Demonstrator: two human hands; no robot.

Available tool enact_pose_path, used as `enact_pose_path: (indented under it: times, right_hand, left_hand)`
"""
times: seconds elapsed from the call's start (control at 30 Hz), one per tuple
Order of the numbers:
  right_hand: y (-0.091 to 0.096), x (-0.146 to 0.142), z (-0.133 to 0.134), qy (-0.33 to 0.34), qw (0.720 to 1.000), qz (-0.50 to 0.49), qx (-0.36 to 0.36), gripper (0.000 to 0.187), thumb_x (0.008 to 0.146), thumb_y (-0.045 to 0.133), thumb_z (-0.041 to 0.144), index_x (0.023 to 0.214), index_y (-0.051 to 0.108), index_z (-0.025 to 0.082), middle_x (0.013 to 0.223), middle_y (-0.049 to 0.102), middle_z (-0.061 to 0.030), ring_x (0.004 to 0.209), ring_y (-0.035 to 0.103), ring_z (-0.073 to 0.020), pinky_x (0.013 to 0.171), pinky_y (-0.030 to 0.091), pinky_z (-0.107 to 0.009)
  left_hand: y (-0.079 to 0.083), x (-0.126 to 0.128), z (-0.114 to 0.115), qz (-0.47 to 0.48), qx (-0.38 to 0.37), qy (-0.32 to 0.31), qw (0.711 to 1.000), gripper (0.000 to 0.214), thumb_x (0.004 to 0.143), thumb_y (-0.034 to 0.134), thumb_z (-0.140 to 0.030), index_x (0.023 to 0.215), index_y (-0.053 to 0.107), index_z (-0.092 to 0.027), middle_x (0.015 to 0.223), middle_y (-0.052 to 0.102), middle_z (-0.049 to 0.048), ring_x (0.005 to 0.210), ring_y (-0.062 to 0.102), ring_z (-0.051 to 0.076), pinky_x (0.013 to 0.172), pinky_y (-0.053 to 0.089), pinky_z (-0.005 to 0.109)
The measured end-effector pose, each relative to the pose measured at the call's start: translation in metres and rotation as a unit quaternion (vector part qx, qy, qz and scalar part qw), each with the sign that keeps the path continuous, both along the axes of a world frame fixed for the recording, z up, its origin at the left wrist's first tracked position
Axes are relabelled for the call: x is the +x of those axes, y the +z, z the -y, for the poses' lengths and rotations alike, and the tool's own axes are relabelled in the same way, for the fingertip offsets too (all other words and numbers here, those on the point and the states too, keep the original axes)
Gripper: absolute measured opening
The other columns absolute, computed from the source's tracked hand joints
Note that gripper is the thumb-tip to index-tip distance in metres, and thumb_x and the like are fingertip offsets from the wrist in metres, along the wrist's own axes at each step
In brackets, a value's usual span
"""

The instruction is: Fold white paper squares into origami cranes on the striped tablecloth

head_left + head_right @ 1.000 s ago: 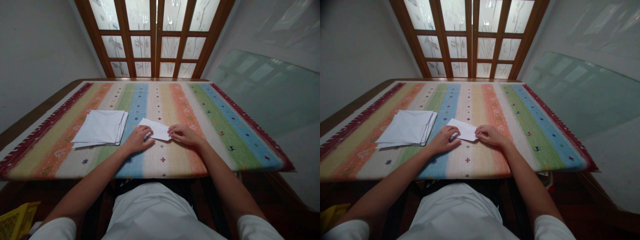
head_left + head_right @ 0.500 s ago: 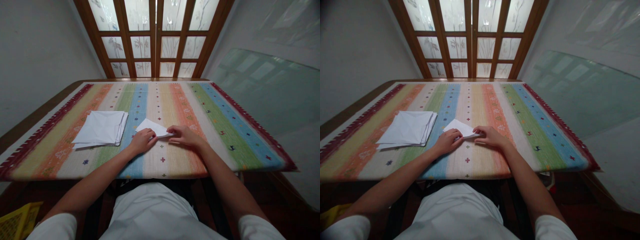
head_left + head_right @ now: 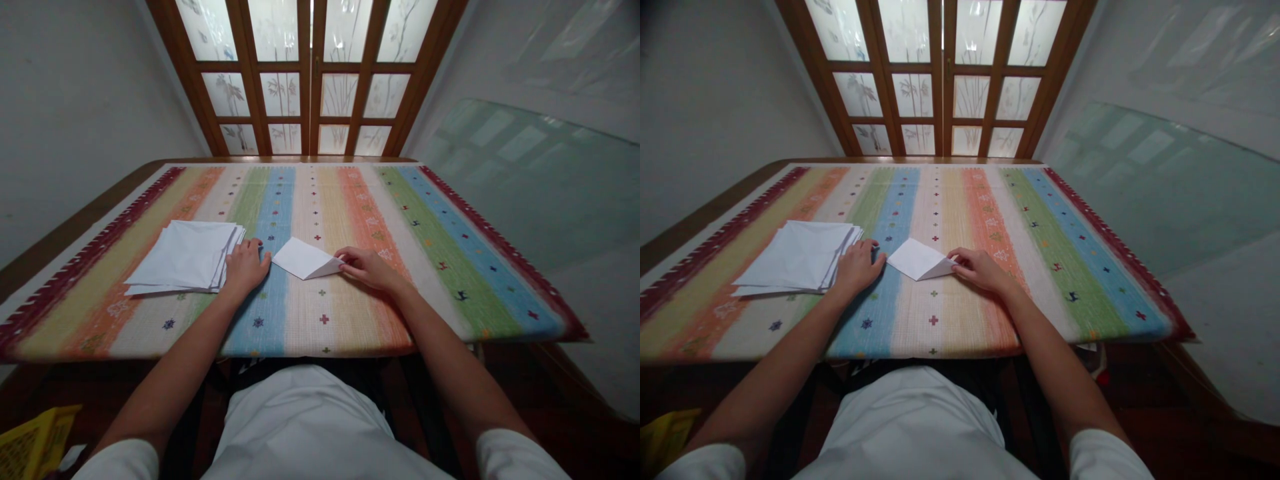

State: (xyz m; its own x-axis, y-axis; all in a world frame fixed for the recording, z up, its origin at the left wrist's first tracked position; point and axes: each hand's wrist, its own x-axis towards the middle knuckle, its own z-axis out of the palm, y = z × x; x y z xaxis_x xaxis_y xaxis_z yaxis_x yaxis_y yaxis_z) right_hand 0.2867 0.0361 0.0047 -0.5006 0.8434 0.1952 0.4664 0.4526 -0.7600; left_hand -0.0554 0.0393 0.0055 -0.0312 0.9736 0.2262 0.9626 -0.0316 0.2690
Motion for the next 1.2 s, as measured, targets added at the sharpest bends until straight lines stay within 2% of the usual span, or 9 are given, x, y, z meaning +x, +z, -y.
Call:
enact_pose_path:
  times: [0.1, 0.23, 0.33, 0.4, 0.57, 0.87, 0.93, 1.07, 1.2]
  right_hand:
    - [-0.003, -0.001, -0.001, -0.010, 1.000, -0.013, -0.004, 0.030, 0.095, 0.068, 0.034, 0.124, 0.071, 0.024, 0.092, 0.081, -0.0064, 0.079, 0.074, -0.0220, 0.075, 0.058, -0.033]
    - [-0.008, -0.003, -0.005, -0.036, 0.999, -0.038, -0.003, 0.037, 0.092, 0.070, 0.028, 0.128, 0.067, 0.026, 0.103, 0.080, -0.0071, 0.078, 0.074, -0.0200, 0.073, 0.059, -0.032]
    - [-0.013, -0.004, -0.008, -0.018, 0.999, -0.021, 0.034, 0.015, 0.092, 0.069, 0.024, 0.105, 0.074, 0.024, 0.113, 0.077, -0.0098, 0.083, 0.073, -0.0198, 0.079, 0.060, -0.035]
    - [-0.016, -0.005, -0.010, -0.003, 0.997, 0.006, 0.075, 0.011, 0.094, 0.067, 0.022, 0.091, 0.077, 0.023, 0.116, 0.075, -0.0115, 0.091, 0.072, -0.0216, 0.086, 0.060, -0.038]
    - [-0.018, -0.005, -0.012, 0.002, 0.993, 0.061, 0.102, 0.009, 0.094, 0.075, 0.028, 0.093, 0.082, 0.024, 0.110, 0.075, -0.0119, 0.105, 0.070, -0.0281, 0.099, 0.055, -0.046]
    - [-0.010, -0.004, -0.006, 0.040, 0.998, 0.014, 0.053, 0.016, 0.082, 0.085, 0.027, 0.096, 0.079, 0.023, 0.126, 0.075, -0.0120, 0.108, 0.072, -0.0267, 0.096, 0.055, -0.040]
    - [-0.009, -0.005, -0.005, 0.029, 0.999, 0.003, 0.028, 0.021, 0.080, 0.086, 0.030, 0.099, 0.078, 0.022, 0.127, 0.075, -0.0120, 0.104, 0.072, -0.0257, 0.091, 0.055, -0.038]
    - [-0.006, -0.010, -0.003, -0.010, 0.999, -0.008, -0.047, 0.037, 0.085, 0.083, 0.040, 0.114, 0.072, 0.020, 0.098, 0.077, -0.0060, 0.079, 0.065, -0.0200, 0.074, 0.051, -0.033]
    - [-0.005, -0.016, -0.002, -0.041, 0.991, -0.047, -0.115, 0.043, 0.091, 0.076, 0.037, 0.128, 0.062, 0.021, 0.097, 0.076, -0.0055, 0.085, 0.069, -0.0207, 0.077, 0.053, -0.033]
  left_hand:
    - [0.003, 0.000, -0.001, 0.031, 0.032, -0.022, 0.999, 0.031, 0.101, 0.054, -0.033, 0.124, 0.066, -0.016, 0.125, 0.069, 0.0234, 0.121, 0.063, 0.041, 0.102, 0.053, 0.059]
    - [0.002, 0.022, 0.010, 0.114, 0.033, -0.253, 0.960, 0.030, 0.104, 0.052, -0.029, 0.128, 0.066, -0.019, 0.124, 0.070, 0.0148, 0.115, 0.066, 0.029, 0.106, 0.054, 0.047]
    - [-0.003, 0.043, 0.021, 0.094, 0.008, -0.394, 0.914, 0.032, 0.107, 0.054, -0.031, 0.134, 0.067, -0.022, 0.129, 0.069, 0.0131, 0.116, 0.067, 0.026, 0.104, 0.055, 0.043]
    - [-0.006, 0.052, 0.025, 0.053, 0.005, -0.429, 0.902, 0.030, 0.108, 0.052, -0.030, 0.131, 0.070, -0.023, 0.128, 0.070, 0.0132, 0.113, 0.067, 0.026, 0.101, 0.055, 0.043]
    - [-0.008, 0.056, 0.025, 0.012, 0.001, -0.425, 0.905, 0.024, 0.107, 0.055, -0.027, 0.121, 0.073, -0.020, 0.121, 0.074, 0.0121, 0.111, 0.068, 0.027, 0.102, 0.055, 0.043]
    - [-0.009, 0.057, 0.025, -0.028, 0.005, -0.383, 0.923, 0.017, 0.105, 0.067, -0.034, 0.108, 0.073, -0.018, 0.111, 0.077, 0.0121, 0.106, 0.069, 0.028, 0.090, 0.055, 0.039]
    - [-0.010, 0.057, 0.025, -0.026, 0.015, -0.383, 0.923, 0.018, 0.105, 0.066, -0.035, 0.106, 0.073, -0.018, 0.108, 0.077, 0.0114, 0.103, 0.070, 0.027, 0.088, 0.054, 0.038]
    - [-0.014, 0.055, 0.022, -0.014, 0.040, -0.406, 0.913, 0.020, 0.108, 0.061, -0.032, 0.102, 0.074, -0.018, 0.105, 0.078, 0.0100, 0.099, 0.070, 0.024, 0.087, 0.054, 0.035]
    - [-0.019, 0.053, 0.019, 0.015, 0.055, -0.446, 0.893, 0.020, 0.108, 0.057, -0.021, 0.101, 0.075, -0.018, 0.104, 0.079, 0.0088, 0.098, 0.071, 0.022, 0.090, 0.054, 0.035]
